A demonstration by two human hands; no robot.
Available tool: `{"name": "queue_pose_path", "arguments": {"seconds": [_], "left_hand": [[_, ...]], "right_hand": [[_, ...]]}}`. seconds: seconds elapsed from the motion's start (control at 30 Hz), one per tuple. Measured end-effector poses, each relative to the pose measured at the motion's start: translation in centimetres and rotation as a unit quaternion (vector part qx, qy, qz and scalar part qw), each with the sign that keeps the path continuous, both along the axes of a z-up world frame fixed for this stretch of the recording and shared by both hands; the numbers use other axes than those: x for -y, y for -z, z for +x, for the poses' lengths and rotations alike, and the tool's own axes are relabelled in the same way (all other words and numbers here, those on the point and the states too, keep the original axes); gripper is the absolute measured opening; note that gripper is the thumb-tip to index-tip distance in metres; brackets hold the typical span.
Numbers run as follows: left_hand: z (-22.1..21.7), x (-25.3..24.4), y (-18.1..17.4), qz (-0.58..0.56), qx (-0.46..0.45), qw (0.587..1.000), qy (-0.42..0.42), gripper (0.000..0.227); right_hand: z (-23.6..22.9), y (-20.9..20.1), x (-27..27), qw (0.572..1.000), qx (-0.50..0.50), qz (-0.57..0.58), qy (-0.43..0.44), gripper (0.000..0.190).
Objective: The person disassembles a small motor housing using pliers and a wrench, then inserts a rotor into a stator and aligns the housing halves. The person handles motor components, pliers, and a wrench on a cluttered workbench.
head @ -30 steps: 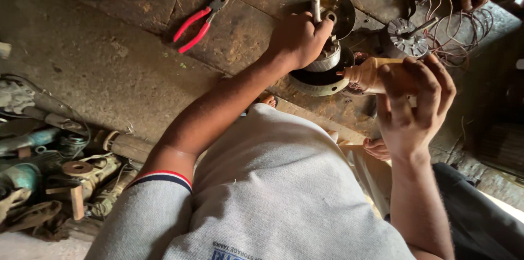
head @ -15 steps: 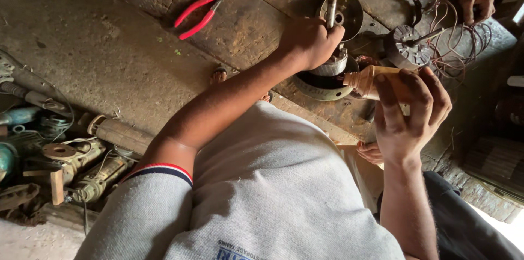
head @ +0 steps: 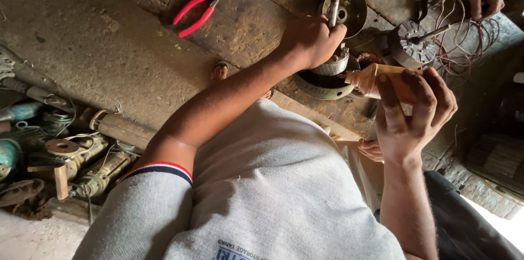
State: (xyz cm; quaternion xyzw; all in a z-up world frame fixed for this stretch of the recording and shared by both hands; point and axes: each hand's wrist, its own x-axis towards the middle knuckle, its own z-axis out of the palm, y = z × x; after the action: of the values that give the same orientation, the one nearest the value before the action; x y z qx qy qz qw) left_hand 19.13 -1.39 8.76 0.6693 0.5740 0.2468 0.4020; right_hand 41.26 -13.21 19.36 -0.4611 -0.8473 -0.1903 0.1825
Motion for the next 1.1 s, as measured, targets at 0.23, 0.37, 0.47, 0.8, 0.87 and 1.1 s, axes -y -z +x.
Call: {"name": "queue_pose_path", "arguments": {"seconds": [0.23,0.37,0.47,0.8,0.87,1.1], "left_hand": [[0.0,-0.4,0.3,-0.11,0.009,0.994,-0.008,0.053],[0.1,-0.4,0.7,-0.049,0.01,0.999,-0.019,0.05],[-1.0,-0.2,1.2,0.041,0.029,0.999,-0.018,0.043],[-7.1,0.8,6.2,0.116,-0.143,0.981,-0.064,0.039],[-7.1,0.8,6.2,0.171,-0.095,0.979,-0.058,0.034],[-7.4,1.3,6.1,0.183,-0.094,0.979,-0.012,0.038]], "right_hand": [[-0.4,0.6,-0.4,1.0,-0.018,-0.009,0.001,0.052],[-0.8,0.9,-0.8,0.997,-0.071,-0.016,0.001,0.056],[0.5,0.4,0.1,0.978,-0.187,-0.069,0.058,0.061],[18.0,8.7,1.2,0.836,-0.417,-0.013,0.356,0.058],[20.3,11.7,0.5,0.797,-0.399,-0.052,0.45,0.059],[20.7,20.2,2.4,0.734,-0.328,-0.121,0.582,0.069]]}}
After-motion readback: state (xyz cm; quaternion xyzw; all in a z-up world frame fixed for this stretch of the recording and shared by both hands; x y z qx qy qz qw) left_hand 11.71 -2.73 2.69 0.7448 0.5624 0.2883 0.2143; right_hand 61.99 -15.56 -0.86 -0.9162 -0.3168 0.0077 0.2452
